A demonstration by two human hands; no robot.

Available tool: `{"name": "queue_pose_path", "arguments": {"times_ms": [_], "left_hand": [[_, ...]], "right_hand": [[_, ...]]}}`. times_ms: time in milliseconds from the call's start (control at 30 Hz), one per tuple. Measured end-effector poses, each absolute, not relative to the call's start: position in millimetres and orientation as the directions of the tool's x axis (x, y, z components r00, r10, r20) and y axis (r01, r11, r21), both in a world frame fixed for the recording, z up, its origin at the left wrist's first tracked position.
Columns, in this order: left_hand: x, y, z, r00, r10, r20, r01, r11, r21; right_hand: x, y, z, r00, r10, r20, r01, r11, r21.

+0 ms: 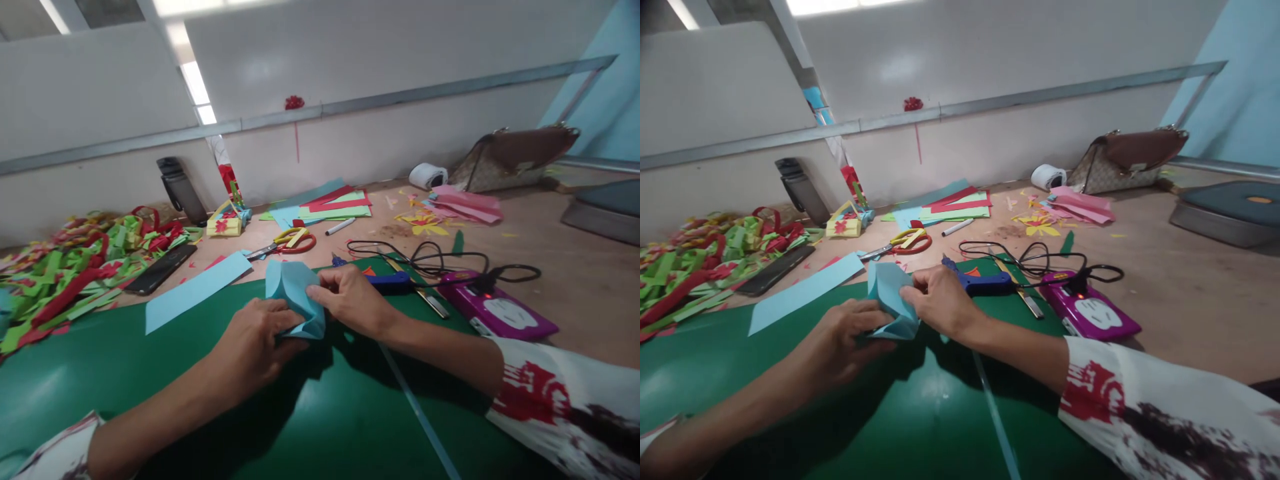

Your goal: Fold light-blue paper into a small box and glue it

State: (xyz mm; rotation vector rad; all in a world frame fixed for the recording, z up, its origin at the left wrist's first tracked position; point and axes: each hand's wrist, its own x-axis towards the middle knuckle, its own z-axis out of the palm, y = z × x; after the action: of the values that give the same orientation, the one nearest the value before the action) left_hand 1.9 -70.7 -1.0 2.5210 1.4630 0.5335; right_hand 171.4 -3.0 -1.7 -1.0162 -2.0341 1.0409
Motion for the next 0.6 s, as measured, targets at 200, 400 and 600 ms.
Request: {"name": "queue_pose_path", "arguments": {"times_ms": [200, 400, 600], "left_hand": [[11, -74, 2, 0.443, 0.872, 0.208, 0.807, -0.489, 0.332], [16, -77, 6, 0.453, 0.867, 0.208, 0.746, -0.496, 0.444], [14, -76, 7, 0.491, 0.867, 0.085, 0.687, -0.446, 0.574]], "right_hand": [[170, 0, -6, -0.479, 0.849, 0.224, 0.357, 0.421, -0.834], [170, 0, -8, -0.476, 0.843, 0.250, 0.355, 0.444, -0.822], [171, 0, -9, -0.482, 0.839, 0.252, 0.349, 0.447, -0.824]]}}
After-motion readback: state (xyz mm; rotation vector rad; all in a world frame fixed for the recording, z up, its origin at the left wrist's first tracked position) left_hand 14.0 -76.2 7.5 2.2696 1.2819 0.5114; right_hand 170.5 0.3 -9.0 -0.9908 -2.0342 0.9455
